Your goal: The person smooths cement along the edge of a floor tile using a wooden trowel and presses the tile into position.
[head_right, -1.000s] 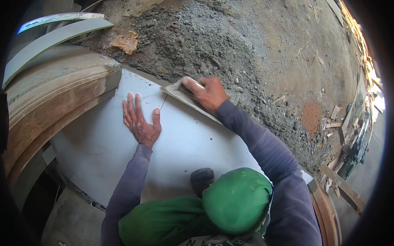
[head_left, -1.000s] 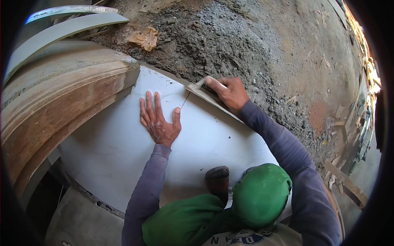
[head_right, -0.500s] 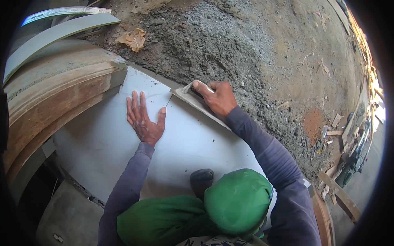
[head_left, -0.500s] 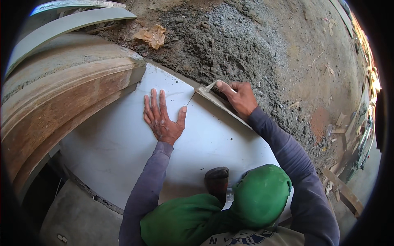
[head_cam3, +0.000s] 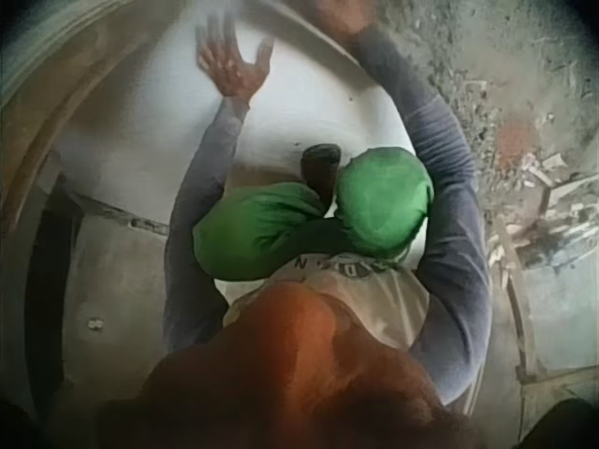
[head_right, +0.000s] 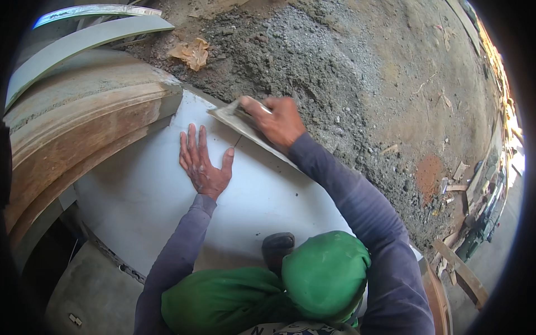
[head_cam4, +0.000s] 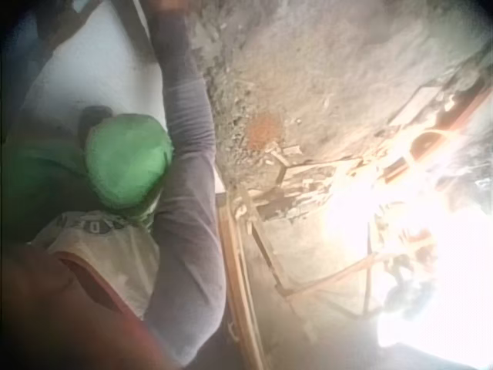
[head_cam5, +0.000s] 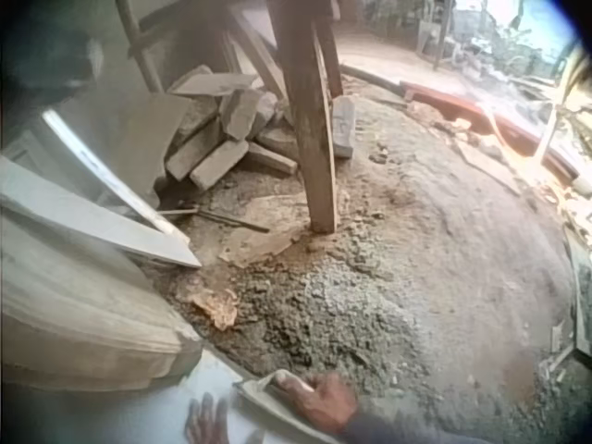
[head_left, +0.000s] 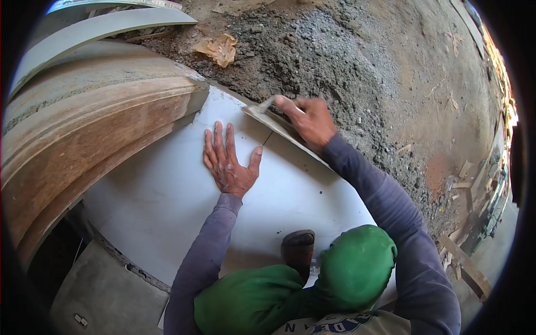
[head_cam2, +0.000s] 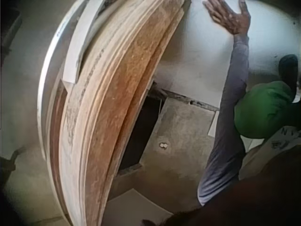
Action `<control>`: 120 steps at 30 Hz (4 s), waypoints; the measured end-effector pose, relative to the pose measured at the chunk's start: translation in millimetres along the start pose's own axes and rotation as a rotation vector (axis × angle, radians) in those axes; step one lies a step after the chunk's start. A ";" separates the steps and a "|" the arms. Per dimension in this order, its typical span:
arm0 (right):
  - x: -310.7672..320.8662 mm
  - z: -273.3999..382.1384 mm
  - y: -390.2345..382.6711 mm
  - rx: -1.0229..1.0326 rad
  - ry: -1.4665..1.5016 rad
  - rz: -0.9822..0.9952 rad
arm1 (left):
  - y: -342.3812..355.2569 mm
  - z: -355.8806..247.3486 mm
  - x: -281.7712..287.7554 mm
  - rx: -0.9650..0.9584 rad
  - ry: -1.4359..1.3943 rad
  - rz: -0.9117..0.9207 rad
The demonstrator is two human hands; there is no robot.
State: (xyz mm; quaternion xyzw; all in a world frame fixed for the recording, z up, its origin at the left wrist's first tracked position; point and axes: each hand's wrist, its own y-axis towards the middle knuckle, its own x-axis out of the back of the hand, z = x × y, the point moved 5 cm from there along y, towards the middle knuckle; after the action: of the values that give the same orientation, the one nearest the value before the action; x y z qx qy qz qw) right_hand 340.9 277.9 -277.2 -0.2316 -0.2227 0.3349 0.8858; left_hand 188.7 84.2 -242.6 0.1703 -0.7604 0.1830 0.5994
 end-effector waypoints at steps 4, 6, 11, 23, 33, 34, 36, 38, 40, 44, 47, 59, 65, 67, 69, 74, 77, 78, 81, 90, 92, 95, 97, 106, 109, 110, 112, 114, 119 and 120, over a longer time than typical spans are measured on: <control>-28.4 38.7 46.4 0.104 0.034 -0.012 | 5.1 -4.6 -1.9 0.002 -0.025 -0.006; -28.9 34.7 43.4 0.099 0.027 -0.018 | 5.5 -0.8 -1.7 0.007 -0.026 -0.015; -11.8 18.4 17.5 0.014 0.032 -0.007 | 2.5 4.2 3.6 0.005 -0.027 -0.007; -26.4 21.9 33.8 0.082 0.022 -0.040 | 2.0 3.0 3.8 0.003 -0.017 -0.006; -76.4 80.0 108.7 0.208 0.007 -0.039 | 3.8 -3.2 -1.4 0.003 -0.019 -0.021; -73.0 76.5 99.3 0.210 0.005 -0.030 | 1.8 -0.9 -0.8 0.008 -0.021 -0.012; -62.1 68.7 77.0 0.137 0.033 -0.002 | -0.3 4.9 4.3 0.023 -0.011 -0.015; -65.4 59.5 81.4 0.089 0.070 -0.011 | 2.1 3.0 4.1 0.012 -0.009 -0.008; -72.0 65.7 94.3 0.161 0.039 -0.048 | 3.2 0.7 3.7 0.014 -0.014 -0.011; -92.1 101.7 127.3 0.157 0.026 -0.050 | 3.4 -2.9 -0.9 0.009 -0.028 -0.009; -90.9 106.9 131.0 0.174 -0.014 -0.086 | 4.3 -2.3 -0.5 -0.004 -0.032 -0.031; -4.0 5.0 19.1 0.102 -0.119 0.038 | 0.9 -1.0 4.7 0.013 -0.019 -0.008; -4.5 21.1 40.4 0.091 0.102 -0.024 | 0.9 -1.0 2.9 0.026 -0.023 -0.016; -28.6 33.2 61.2 0.093 0.075 0.006 | 0.4 -0.6 0.9 0.029 -0.029 -0.015; -37.4 41.6 76.3 0.095 0.041 0.031 | 1.6 -0.5 -0.3 0.030 -0.042 -0.015; -3.5 80.5 88.0 0.189 0.306 -0.187 | 2.7 -0.7 7.8 0.044 -0.051 -0.002; -14.2 71.9 91.5 0.140 0.201 -0.107 | 1.3 3.0 7.2 0.034 -0.051 -0.018; -25.1 68.0 93.3 0.143 0.196 -0.105 | 0.1 4.4 6.9 0.031 -0.040 -0.024; -49.1 54.6 113.6 0.221 -0.055 -0.033 | 2.6 -4.0 -1.7 0.032 -0.077 -0.022; 21.6 9.7 47.5 0.094 -0.200 0.021 | 0.6 5.4 9.1 0.028 -0.084 -0.054; 29.5 5.3 34.3 0.287 -0.140 -0.128 | -1.2 4.8 6.7 0.021 -0.077 -0.039; 102.0 18.4 38.4 0.256 0.040 -0.377 | 1.0 2.8 11.9 0.031 -0.061 -0.042; 140.4 20.4 31.0 0.131 0.135 -0.474 | -0.1 0.5 9.4 0.025 -0.065 -0.031; 187.2 -18.8 2.8 0.107 0.175 -0.374 | -5.7 -3.0 9.7 0.016 -0.039 -0.084; 201.5 -47.8 -13.0 0.145 0.041 -0.231 | -6.5 -4.9 11.3 0.012 -0.016 -0.108; 209.6 -67.0 -17.6 0.152 0.051 -0.246 | -7.0 -4.8 9.9 -0.006 -0.013 -0.116; 245.2 -80.8 -41.9 0.267 -0.333 -0.636 | -1.2 -8.7 1.7 0.001 0.012 -0.142; 245.9 -95.4 -77.5 0.029 -0.018 -0.620 | -6.2 -12.0 -1.5 -0.003 0.012 -0.143; 253.0 -107.6 -161.9 -0.052 0.152 -0.590 | 33.4 -63.4 1.8 0.071 -0.389 -0.257; 252.9 -106.9 -175.2 -0.039 0.194 -0.587 | 47.9 -79.8 10.0 0.013 -0.503 -0.216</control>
State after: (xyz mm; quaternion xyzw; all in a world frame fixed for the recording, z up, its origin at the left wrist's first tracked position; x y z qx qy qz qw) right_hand 656.6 309.0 -203.4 -0.2054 -0.2009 0.0370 0.9571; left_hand 231.3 164.2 -219.3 0.2942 -0.8617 0.0749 0.4065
